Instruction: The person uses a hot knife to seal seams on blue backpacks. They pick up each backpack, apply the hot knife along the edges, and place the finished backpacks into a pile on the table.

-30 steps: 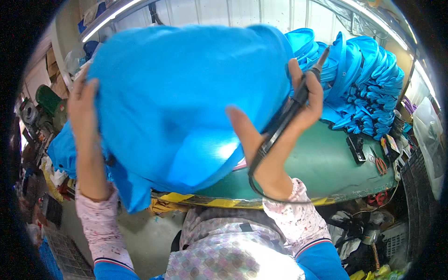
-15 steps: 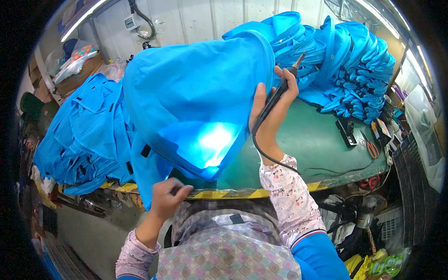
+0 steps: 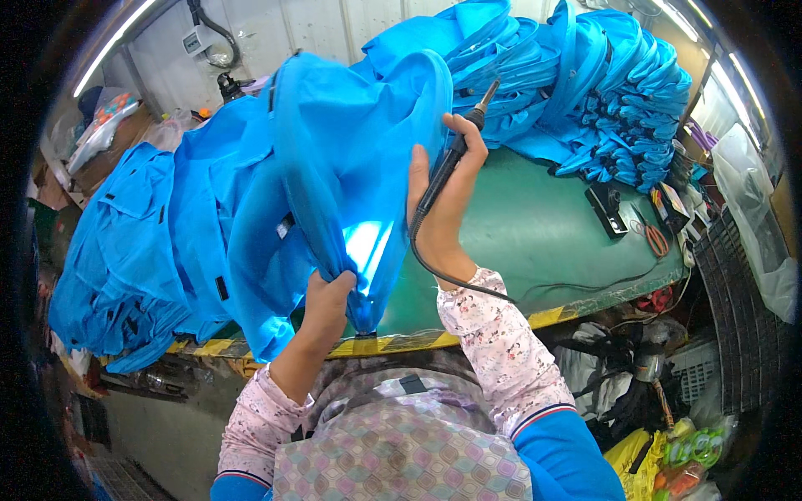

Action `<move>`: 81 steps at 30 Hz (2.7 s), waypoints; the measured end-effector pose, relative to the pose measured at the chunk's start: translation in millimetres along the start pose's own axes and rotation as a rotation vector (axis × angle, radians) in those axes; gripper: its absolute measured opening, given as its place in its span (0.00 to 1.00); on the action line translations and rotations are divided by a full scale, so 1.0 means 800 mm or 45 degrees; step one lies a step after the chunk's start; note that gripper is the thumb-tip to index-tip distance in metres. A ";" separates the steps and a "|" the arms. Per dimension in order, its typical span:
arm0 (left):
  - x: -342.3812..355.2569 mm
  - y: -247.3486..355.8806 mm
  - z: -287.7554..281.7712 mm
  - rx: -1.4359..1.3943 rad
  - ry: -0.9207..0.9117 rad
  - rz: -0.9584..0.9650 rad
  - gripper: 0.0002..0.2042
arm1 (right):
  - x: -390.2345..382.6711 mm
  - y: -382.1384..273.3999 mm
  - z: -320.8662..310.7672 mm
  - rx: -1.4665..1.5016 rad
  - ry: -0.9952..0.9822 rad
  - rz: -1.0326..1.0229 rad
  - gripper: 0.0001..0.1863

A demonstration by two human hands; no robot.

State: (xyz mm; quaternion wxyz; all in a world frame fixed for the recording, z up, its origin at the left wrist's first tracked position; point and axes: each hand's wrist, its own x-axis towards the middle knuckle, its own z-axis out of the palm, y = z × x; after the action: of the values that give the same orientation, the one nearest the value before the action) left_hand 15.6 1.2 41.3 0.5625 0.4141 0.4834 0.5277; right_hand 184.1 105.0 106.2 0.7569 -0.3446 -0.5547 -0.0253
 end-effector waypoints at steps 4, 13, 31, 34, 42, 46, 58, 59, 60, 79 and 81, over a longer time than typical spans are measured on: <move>0.005 -0.006 -0.016 0.054 -0.255 -0.025 0.18 | -0.018 -0.012 -0.020 -0.226 -0.064 -0.220 0.32; 0.015 -0.030 -0.012 -0.034 -0.235 0.053 0.13 | -0.102 -0.085 -0.160 -0.057 -0.594 -0.385 0.17; 0.014 -0.036 0.001 -0.077 -0.192 0.201 0.13 | -0.123 -0.052 -0.137 -0.121 -0.660 -0.536 0.15; 0.011 -0.034 0.001 0.021 -0.167 0.180 0.13 | -0.114 -0.058 -0.142 -0.008 -0.684 -0.079 0.12; 0.002 -0.028 -0.011 -0.072 -0.093 0.086 0.18 | -0.072 -0.026 -0.086 -0.020 -0.658 -0.644 0.23; -0.004 -0.036 -0.030 -0.307 -0.083 0.252 0.24 | -0.070 -0.007 -0.071 -0.210 -0.681 -0.739 0.30; -0.004 -0.051 -0.024 -0.142 -0.181 0.224 0.13 | -0.127 -0.035 -0.028 0.364 -0.774 -0.121 0.31; -0.006 -0.051 -0.025 -0.176 -0.168 0.221 0.14 | -0.127 -0.033 -0.030 0.347 -0.755 -0.171 0.29; -0.006 -0.052 -0.025 -0.196 -0.174 0.202 0.14 | -0.126 -0.031 -0.033 0.312 -0.731 -0.208 0.28; 0.004 -0.078 0.007 -0.407 -0.012 0.181 0.17 | -0.097 -0.079 -0.132 0.025 -0.561 -0.360 0.18; 0.003 -0.079 0.007 -0.414 -0.020 0.184 0.15 | -0.103 -0.078 -0.140 -0.049 -0.671 -0.533 0.17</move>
State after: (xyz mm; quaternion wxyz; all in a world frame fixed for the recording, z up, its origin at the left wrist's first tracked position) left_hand 33.5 -2.5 -19.6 0.5864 0.3555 0.3562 0.6347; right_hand 218.0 -32.5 49.9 0.5594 -0.2321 -0.7894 -0.1005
